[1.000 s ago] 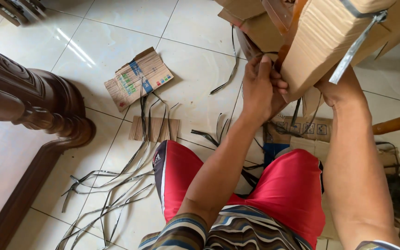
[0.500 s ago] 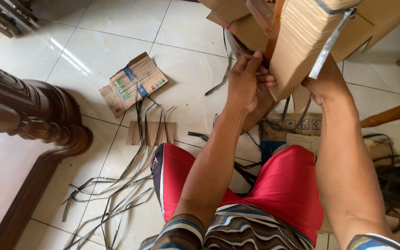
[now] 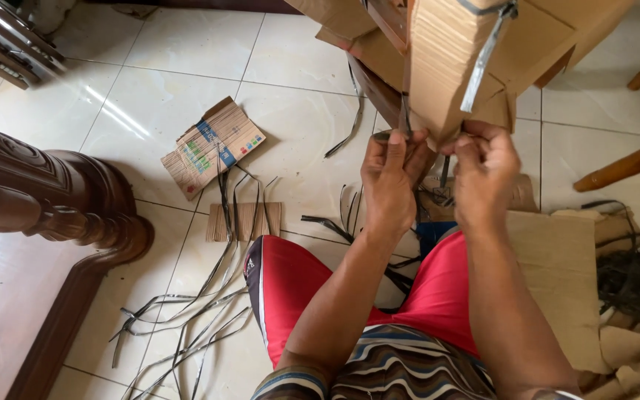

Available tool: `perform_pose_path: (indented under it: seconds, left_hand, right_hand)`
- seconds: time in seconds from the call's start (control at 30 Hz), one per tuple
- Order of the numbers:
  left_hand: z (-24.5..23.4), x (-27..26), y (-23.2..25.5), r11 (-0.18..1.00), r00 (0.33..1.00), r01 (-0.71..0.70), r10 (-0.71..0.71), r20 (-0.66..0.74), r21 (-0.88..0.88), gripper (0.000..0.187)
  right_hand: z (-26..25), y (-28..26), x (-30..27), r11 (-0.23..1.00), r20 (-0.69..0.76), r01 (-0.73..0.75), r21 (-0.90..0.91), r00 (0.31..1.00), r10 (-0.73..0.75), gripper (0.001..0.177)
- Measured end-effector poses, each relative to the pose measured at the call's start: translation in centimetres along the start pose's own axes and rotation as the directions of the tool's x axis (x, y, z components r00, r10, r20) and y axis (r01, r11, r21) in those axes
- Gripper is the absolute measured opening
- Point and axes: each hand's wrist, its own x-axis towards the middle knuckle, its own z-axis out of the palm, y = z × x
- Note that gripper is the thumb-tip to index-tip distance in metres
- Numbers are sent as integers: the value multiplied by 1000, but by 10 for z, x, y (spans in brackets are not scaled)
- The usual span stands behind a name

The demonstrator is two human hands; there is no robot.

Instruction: Wrapping cardboard around furniture legs and securing them by tying plastic straps for protection.

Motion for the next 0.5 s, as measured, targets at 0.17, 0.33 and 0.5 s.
perform_pose_path:
  seconds: [0.17, 0.33, 0.5]
  left_hand:
    - [-1, -11, -12, 983, 998, -28, 16, 66, 184, 13]
    - [-14, -3, -28, 969, 996, 7, -28, 82, 247, 12]
    - [-29, 13, -43, 938, 987, 123, -149, 57, 323, 10]
  right_hand:
    - [5, 9, 1, 938, 18, 289, -190, 957, -291, 24]
    - [3, 4, -17, 946, 28, 243, -213, 970, -243, 26]
    - [4, 22, -39, 985, -59, 76, -153, 995, -86, 10]
